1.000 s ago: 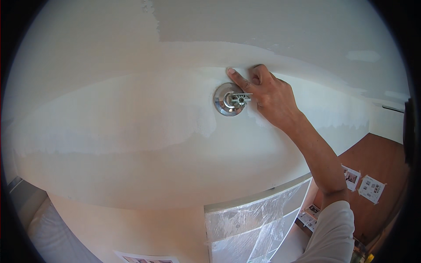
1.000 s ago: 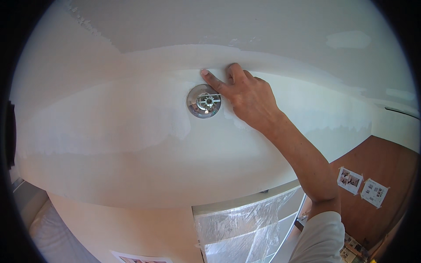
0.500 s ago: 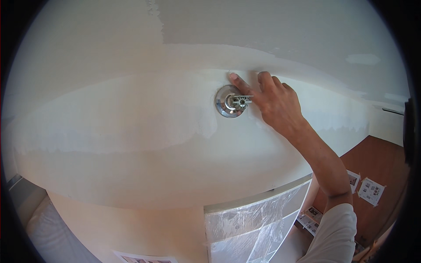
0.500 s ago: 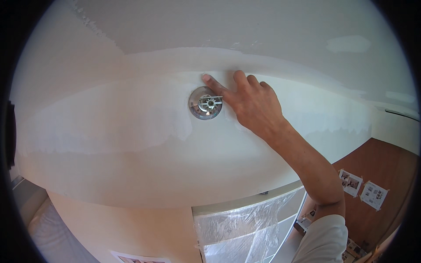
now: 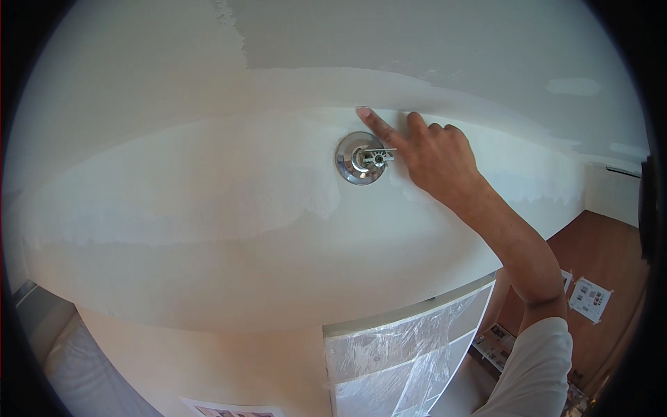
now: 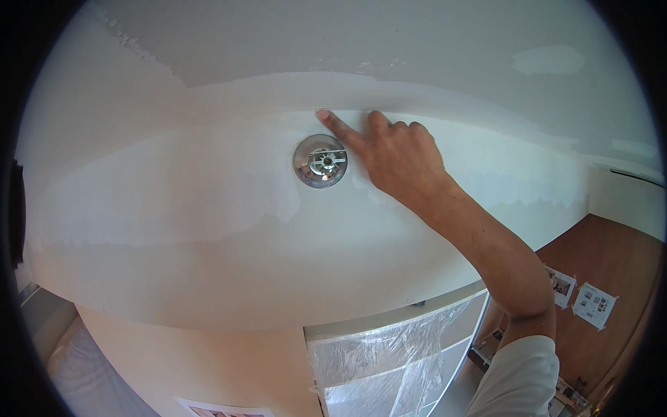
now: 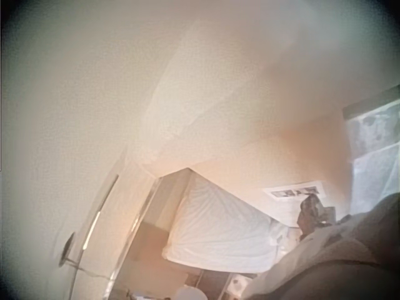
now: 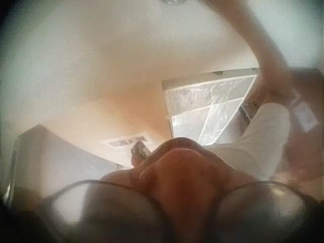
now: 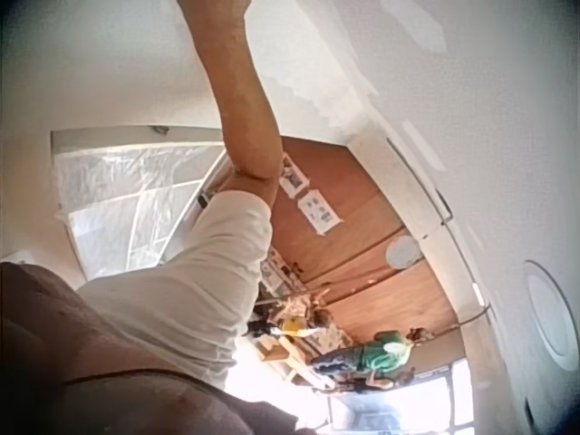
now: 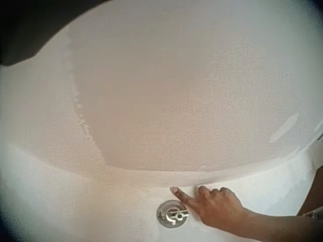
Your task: The person touches a ceiling surface to check for gaps, then pulls a circular light fixture out of its hole and handles the electrical wiring.
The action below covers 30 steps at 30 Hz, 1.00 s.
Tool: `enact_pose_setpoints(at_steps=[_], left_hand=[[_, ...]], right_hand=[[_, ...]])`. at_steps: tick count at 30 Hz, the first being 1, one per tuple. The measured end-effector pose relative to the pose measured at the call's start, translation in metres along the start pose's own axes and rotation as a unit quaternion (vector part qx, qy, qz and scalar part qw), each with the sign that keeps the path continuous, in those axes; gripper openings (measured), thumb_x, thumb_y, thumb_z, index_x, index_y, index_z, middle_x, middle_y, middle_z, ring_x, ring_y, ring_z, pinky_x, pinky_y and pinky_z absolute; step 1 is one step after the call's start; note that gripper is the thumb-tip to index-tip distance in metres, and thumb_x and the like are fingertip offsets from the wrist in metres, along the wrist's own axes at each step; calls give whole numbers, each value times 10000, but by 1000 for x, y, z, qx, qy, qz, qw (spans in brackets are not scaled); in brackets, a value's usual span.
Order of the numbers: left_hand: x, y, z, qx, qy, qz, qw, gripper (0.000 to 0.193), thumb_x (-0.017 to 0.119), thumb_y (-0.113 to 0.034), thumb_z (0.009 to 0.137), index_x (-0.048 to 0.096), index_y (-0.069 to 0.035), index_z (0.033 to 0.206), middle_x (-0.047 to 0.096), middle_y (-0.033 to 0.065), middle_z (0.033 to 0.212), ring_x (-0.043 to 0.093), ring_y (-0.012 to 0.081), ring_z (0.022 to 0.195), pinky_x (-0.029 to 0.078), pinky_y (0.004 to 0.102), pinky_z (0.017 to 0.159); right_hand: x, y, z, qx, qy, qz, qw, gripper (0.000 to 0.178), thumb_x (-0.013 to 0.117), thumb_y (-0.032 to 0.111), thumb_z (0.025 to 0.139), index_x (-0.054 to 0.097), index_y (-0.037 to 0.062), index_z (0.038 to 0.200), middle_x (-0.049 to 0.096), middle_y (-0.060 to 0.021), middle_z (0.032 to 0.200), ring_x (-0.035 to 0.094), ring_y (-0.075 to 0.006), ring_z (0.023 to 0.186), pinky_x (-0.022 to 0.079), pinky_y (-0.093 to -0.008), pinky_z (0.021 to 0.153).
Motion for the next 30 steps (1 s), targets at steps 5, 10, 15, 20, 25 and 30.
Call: enact_pose_setpoints(at_steps=[5, 10, 15, 20, 25, 30], left_hand=[[1, 1, 1, 3, 1, 0, 1000, 431, 611, -249, 1004, 563, -116, 1412, 629, 123, 1277, 633, 282, 1132, 537, 366, 973], [3, 2, -1, 3, 2, -1, 1000, 428, 612, -240, 1003, 563, -119, 1411, 627, 123, 1282, 632, 284, 1139, 536, 364, 976], [5, 1, -5, 1, 1, 2, 1000, 425, 612, -231, 1002, 563, -122, 1409, 624, 124, 1287, 631, 286, 1146, 534, 363, 980], [4, 0, -5, 1, 3, 3, 1000, 422, 613, -222, 1001, 563, -125, 1408, 622, 124, 1291, 630, 287, 1153, 533, 362, 983], [7, 1, -10, -2, -3, 5, 1000, 419, 614, -212, 999, 563, -127, 1407, 619, 125, 1296, 629, 289, 1160, 531, 361, 986], [6, 0, -7, 3, 2, 12, 1000, 417, 614, -203, 998, 563, -130, 1405, 617, 126, 1301, 628, 291, 1167, 530, 360, 990]], right_hand=[[14, -25, -31, 34, 48, -15, 998, 880, 639, 73, 901, 268, 344, 1651, 612, -88, 875, 541, -131, 468, 494, -296, 435], [11, -32, -47, 69, 51, 4, 996, 918, 628, -21, 844, 318, 315, 1640, 580, -90, 857, 551, -170, 484, 493, -316, 453], [-2, -15, -13, -24, -29, 65, 997, 915, 630, -29, 833, 358, 350, 1620, 551, -68, 828, 546, -171, 500, 475, -317, 444], [-1, -5, 20, -92, -30, 32, 995, 903, 642, 53, 894, 280, 438, 1626, 562, -65, 836, 539, -145, 498, 462, -302, 432], [-11, -1, 23, -106, -7, 2, 994, 890, 628, 91, 925, 228, 437, 1641, 568, -69, 778, 535, -145, 494, 465, -307, 429], [0, -8, 27, -129, -12, 1, 992, 900, 626, 112, 923, 195, 416, 1653, 573, -68, 720, 534, -159, 496, 467, -316, 439]])
Point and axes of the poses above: each hand's wrist, its own z-axis towards the middle knuckle, its own x-axis out of the palm, y = z × x, the point moved 1 cm from there along z, towards the middle knuckle
